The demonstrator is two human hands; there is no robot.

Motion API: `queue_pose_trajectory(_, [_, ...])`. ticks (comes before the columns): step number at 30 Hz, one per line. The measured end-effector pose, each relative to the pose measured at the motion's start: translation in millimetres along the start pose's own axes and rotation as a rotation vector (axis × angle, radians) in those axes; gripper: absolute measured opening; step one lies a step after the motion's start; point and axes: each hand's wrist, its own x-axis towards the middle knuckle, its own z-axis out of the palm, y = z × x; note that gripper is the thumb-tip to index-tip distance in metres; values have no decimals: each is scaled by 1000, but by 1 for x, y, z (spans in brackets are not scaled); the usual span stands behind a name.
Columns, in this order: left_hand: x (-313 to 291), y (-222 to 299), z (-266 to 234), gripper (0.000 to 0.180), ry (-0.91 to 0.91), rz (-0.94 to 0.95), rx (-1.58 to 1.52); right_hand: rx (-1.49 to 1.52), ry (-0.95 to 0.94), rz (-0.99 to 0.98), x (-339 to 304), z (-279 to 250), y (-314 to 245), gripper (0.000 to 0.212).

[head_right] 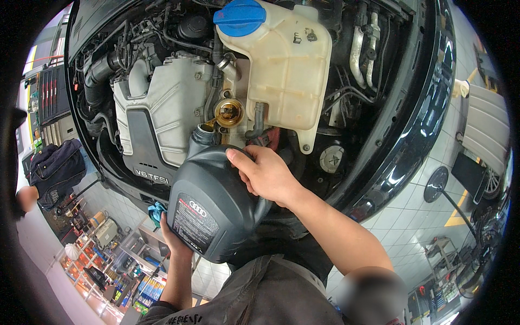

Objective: The person pours engine oil from a grey container into the engine of a black car with the hood open. They repeatedly check the oil level using the dipstick, wipe it with a cloth, and add more oil in stages. The person closes the oil filler cap at the end.

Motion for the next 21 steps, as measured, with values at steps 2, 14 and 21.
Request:
queue_pose_trajectory(2, [0, 0, -1, 66, -6, 6, 3, 9, -1, 10, 0, 0, 0, 50])
queue_pose_trajectory(14, [0, -1, -6, 67, -6, 9, 20, -2, -11, -5, 2, 1, 4, 50])
queue_pose_trajectory(21, [0, -1, -8, 68, -7, 15, 29, 12, -10, 6, 3, 1, 6, 50])
